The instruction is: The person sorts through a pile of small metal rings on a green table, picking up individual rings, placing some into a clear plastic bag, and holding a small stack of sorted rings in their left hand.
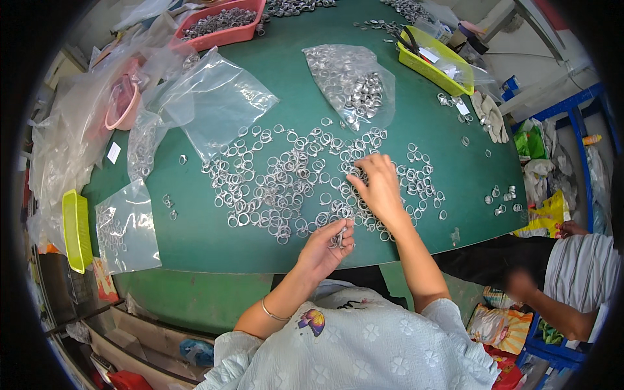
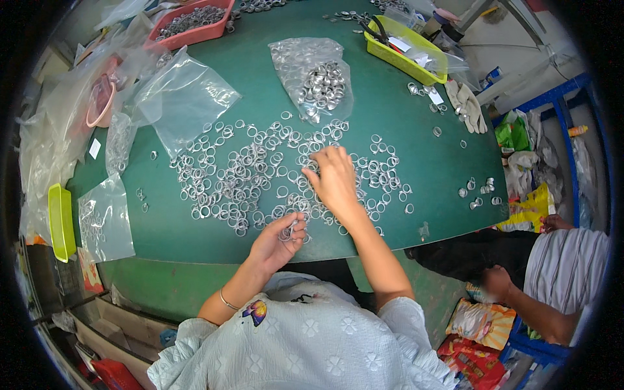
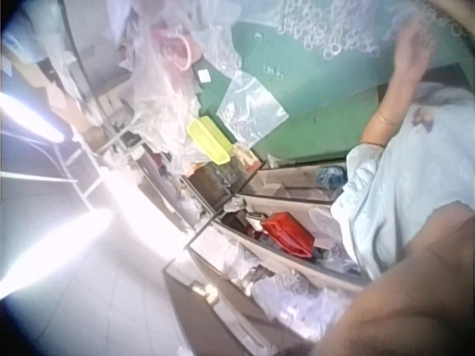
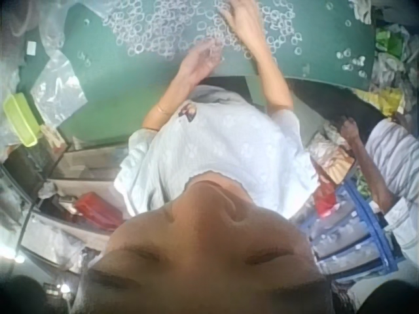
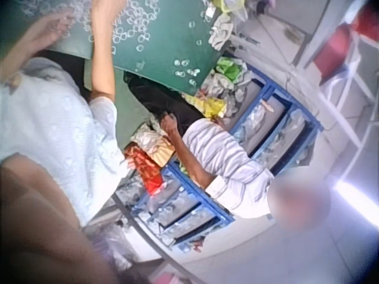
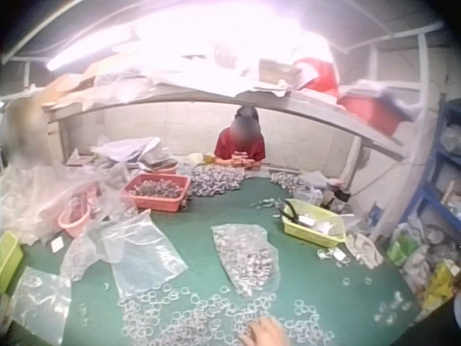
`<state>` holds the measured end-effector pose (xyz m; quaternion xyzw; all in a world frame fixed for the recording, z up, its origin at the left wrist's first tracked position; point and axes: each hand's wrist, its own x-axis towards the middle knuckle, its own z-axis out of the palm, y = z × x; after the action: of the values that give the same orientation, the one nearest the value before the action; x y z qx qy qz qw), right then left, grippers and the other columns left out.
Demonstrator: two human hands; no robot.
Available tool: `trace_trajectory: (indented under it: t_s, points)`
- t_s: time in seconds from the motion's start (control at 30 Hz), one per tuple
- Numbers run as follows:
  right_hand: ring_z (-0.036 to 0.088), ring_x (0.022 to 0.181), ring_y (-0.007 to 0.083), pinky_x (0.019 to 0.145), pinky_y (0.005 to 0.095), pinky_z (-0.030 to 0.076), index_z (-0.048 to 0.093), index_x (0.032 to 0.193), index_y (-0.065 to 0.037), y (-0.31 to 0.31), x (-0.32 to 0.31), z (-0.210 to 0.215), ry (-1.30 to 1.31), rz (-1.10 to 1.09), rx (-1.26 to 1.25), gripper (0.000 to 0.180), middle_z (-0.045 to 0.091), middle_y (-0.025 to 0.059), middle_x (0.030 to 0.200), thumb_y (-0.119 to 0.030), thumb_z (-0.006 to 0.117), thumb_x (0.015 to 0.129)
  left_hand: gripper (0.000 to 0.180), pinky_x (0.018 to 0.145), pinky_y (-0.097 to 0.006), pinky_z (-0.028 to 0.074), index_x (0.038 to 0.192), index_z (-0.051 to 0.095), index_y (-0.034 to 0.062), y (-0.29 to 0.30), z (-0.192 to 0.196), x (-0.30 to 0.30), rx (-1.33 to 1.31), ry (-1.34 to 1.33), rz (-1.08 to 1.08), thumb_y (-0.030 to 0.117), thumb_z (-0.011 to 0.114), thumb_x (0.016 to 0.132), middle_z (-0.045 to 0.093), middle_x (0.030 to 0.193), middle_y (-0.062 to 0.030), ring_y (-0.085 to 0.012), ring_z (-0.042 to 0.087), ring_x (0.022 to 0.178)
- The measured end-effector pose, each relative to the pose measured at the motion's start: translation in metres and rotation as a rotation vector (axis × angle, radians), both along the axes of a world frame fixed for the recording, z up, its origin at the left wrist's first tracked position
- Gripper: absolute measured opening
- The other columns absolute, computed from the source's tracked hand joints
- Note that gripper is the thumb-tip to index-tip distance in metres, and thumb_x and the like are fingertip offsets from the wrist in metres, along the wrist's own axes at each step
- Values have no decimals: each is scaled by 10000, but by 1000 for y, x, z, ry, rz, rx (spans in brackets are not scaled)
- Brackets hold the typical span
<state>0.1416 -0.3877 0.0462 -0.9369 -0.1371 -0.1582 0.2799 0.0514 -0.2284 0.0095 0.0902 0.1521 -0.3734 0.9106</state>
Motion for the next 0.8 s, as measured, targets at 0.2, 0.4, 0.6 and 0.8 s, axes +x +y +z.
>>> trace_trajectory:
  t_s: [0.2,0.4,0.6,0.8]
  points:
    - [518,839,282,741,380,391,628,849,-41,-15,-2,-9,43,-33,-3,137,611,85,859,-96,684,737,212,521,-162,440,1061,582,19,-2,31,3,351,71,68,135,605,885,604,932,-76,-84,509,638]
    - [530,829,277,750,371,393,630,883,-41,-2,-3,-8,-54,37,-56,174,607,76,828,-87,689,726,270,488,-159,353,1124,579,18,-3,19,7,314,-127,23,161,592,895,610,937,-62,-68,451,612]
    - [567,788,183,728,306,440,650,841,-21,-11,-34,28,574,336,569,101,623,68,821,-38,677,745,289,570,-218,469,1101,582,23,0,39,28,374,65,40,254,525,935,639,1012,-103,-99,574,739]
    - [543,844,252,781,375,417,641,806,-24,-7,9,0,101,49,75,85,616,84,834,-79,674,751,268,496,-148,355,1138,539,1,-5,24,36,194,24,-44,107,577,894,489,795,-9,-58,403,616]
